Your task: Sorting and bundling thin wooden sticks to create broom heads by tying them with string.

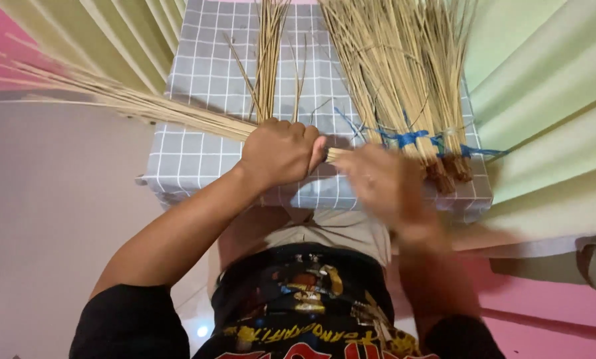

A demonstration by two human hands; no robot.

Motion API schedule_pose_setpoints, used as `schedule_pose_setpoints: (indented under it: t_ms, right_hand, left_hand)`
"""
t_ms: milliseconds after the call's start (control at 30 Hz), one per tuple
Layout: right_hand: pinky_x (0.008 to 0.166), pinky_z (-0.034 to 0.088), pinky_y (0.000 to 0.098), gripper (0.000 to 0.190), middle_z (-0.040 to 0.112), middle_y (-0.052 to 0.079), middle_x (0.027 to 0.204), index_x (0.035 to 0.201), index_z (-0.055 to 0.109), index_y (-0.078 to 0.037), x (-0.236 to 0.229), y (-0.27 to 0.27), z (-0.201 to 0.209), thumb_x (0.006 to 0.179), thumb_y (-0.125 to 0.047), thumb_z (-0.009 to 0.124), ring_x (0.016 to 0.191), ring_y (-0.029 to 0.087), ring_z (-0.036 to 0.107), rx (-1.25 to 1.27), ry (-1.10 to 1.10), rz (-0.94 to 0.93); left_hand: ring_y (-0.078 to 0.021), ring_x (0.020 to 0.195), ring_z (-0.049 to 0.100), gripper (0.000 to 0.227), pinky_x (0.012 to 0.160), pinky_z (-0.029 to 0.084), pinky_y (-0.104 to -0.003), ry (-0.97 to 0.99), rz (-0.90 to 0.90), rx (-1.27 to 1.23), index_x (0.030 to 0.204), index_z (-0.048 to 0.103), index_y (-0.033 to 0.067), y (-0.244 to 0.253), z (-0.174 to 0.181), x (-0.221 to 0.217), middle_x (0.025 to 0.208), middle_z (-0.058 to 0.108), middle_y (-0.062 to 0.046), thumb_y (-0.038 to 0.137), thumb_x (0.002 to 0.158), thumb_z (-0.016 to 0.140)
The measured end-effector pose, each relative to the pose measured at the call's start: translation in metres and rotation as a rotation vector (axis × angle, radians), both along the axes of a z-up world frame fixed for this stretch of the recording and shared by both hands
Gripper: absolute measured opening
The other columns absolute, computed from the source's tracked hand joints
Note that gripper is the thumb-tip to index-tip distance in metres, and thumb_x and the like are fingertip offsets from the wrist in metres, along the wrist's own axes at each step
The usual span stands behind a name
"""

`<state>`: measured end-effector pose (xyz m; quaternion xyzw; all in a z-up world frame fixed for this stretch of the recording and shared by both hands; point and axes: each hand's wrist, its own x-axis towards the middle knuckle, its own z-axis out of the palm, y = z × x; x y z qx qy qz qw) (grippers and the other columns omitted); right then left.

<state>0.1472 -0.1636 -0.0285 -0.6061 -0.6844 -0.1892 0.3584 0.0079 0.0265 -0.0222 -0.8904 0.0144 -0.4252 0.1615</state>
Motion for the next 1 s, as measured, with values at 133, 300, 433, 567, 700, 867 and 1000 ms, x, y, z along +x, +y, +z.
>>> schedule_pose_setpoints:
  t_ms: [133, 300, 433, 567, 700, 867, 1000]
  right_hand:
    - [0.069, 0.049, 0.03, 0.008, 0.068, 0.002, 0.086, 0.105, 0.08, -0.014, 0.034, 0.028, 0.02, 0.097, -0.014, 0.081, 0.072, 0.019, 0.061, 0.0, 0.34, 0.052]
    - [0.069, 0.05, 0.0334, 0.009, 0.073, 0.007, 0.08, 0.099, 0.081, -0.016, -0.014, 0.022, -0.064, 0.092, -0.02, 0.075, 0.069, 0.017, 0.064, -0.244, 0.687, 0.093]
    - [0.059, 0.057, 0.0333, 0.027, 0.076, 0.013, 0.078, 0.122, 0.076, -0.007, -0.058, 0.0, -0.027, 0.102, -0.014, 0.059, 0.067, 0.027, 0.075, -0.146, 0.46, 0.144]
    - [0.058, 0.058, 0.0333, 0.027, 0.075, 0.013, 0.073, 0.114, 0.079, -0.007, -0.03, -0.008, 0.036, 0.095, -0.002, 0.061, 0.057, 0.026, 0.07, -0.218, 0.327, 0.191]
    - [0.056, 0.045, 0.0342, 0.019, 0.055, 0.006, 0.063, 0.109, 0.075, -0.005, 0.003, 0.015, 0.059, 0.105, -0.01, 0.058, 0.056, 0.023, 0.052, -0.252, 0.349, 0.043]
    - [0.066, 0.061, 0.0303, 0.026, 0.075, 0.02, 0.086, 0.107, 0.07, 0.004, 0.034, 0.054, -0.072, 0.094, -0.019, 0.065, 0.073, 0.025, 0.077, -0.652, 2.14, 0.59]
    - [0.065, 0.055, 0.0325, 0.016, 0.067, 0.006, 0.078, 0.1, 0.065, -0.004, -0.069, 0.013, -0.026, 0.105, -0.016, 0.056, 0.071, 0.02, 0.068, -0.288, 0.522, 0.373]
  left_hand:
    - [-0.0261, 0.05, 0.065, 0.036, 0.057, 0.053, -0.038, -0.033, -0.06, -0.005, 0.073, 0.058, 0.0156, -0.016, 0.012, -0.012, 0.057, 0.056, -0.005, 0.032, 0.1, 0.041]
    - [-0.0237, 0.05, 0.064, 0.038, 0.057, 0.052, -0.036, -0.072, -0.006, 0.0, 0.073, 0.057, 0.0169, -0.008, 0.022, -0.017, 0.057, 0.055, -0.003, 0.032, 0.102, 0.039]
    - [-0.0227, 0.049, 0.063, 0.035, 0.056, 0.051, -0.036, -0.085, 0.04, 0.02, 0.072, 0.056, 0.0173, 0.006, 0.004, -0.01, 0.056, 0.054, -0.002, 0.031, 0.101, 0.042]
    - [-0.0214, 0.048, 0.063, 0.036, 0.054, 0.051, -0.035, -0.079, 0.049, 0.045, 0.071, 0.057, 0.0174, 0.005, 0.0, -0.01, 0.055, 0.054, -0.001, 0.033, 0.101, 0.044]
    - [-0.0243, 0.048, 0.063, 0.036, 0.055, 0.051, -0.037, -0.043, -0.034, 0.028, 0.073, 0.057, 0.0161, -0.006, 0.009, -0.019, 0.056, 0.054, -0.004, 0.032, 0.101, 0.042]
    - [-0.025, 0.051, 0.063, 0.036, 0.058, 0.052, -0.037, -0.07, -0.035, 0.018, 0.073, 0.055, 0.0178, -0.01, 0.033, -0.023, 0.058, 0.052, -0.004, 0.033, 0.102, 0.039]
    - [-0.0242, 0.05, 0.063, 0.035, 0.056, 0.052, -0.038, -0.095, 0.046, 0.026, 0.073, 0.056, 0.018, 0.007, 0.025, -0.014, 0.057, 0.053, -0.003, 0.032, 0.102, 0.041]
